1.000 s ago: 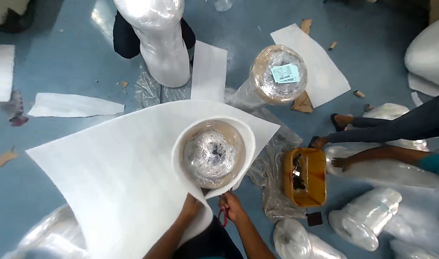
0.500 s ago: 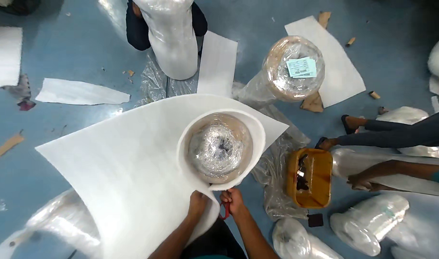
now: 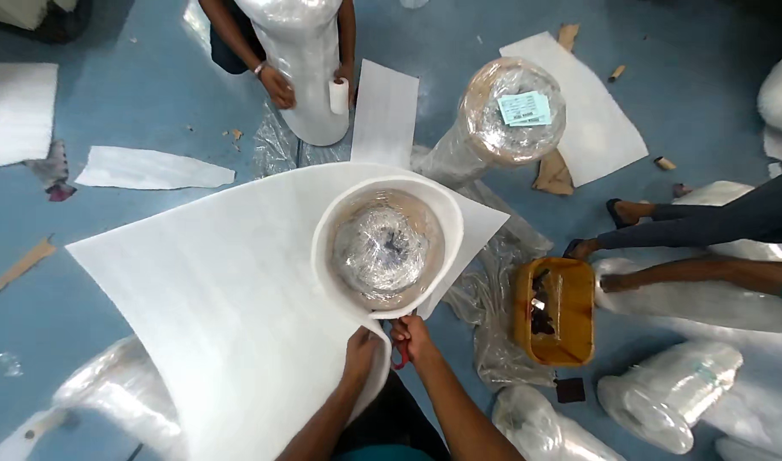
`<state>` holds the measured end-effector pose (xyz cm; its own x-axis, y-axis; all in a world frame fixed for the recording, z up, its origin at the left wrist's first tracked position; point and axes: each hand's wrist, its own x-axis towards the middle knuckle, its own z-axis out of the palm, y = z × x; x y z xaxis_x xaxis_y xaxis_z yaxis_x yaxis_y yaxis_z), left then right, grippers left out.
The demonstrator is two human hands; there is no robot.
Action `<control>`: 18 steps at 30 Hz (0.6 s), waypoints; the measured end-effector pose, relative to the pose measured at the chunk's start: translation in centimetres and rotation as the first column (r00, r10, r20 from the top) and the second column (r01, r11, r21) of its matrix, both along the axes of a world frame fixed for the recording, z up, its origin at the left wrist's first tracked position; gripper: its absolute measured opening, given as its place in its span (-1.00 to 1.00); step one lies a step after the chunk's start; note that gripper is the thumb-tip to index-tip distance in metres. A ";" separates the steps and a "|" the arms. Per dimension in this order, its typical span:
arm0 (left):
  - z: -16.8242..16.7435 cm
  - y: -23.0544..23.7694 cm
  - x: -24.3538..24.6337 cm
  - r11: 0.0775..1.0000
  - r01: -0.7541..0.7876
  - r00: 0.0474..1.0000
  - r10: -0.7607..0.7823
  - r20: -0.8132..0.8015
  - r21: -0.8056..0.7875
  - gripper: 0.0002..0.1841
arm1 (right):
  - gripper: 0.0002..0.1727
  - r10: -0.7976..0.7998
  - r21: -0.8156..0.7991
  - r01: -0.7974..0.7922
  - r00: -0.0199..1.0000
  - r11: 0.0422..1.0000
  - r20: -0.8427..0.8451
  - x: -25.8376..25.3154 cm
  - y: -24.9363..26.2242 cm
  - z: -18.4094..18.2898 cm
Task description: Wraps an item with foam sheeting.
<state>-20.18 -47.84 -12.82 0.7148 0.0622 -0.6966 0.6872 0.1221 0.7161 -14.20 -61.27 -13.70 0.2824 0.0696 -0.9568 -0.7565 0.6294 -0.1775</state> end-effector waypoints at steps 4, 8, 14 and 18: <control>1.8 0.3 0.3 0.955 0.119 0.993 -0.115 0.030 -0.273 -0.31 | -0.55 -0.006 0.030 0.007 1.000 1.000 -0.005 -0.2 0.1 0.0; 1.9 -1.0 1.8 0.981 0.193 0.980 -0.194 -0.033 -0.020 -0.60 | -0.55 0.005 0.011 -0.005 1.000 1.000 -0.011 -0.2 0.2 0.3; 2.8 -0.7 2.3 0.943 0.273 0.948 -0.230 -0.217 0.190 -0.62 | -0.58 -0.014 -0.001 0.014 1.000 1.000 0.000 -0.6 0.2 -0.6; 2.4 -0.8 1.9 0.921 0.260 0.961 -0.218 -0.170 0.290 -0.62 | -0.60 -0.043 -0.014 0.043 0.999 0.999 -0.008 -0.6 0.4 -0.3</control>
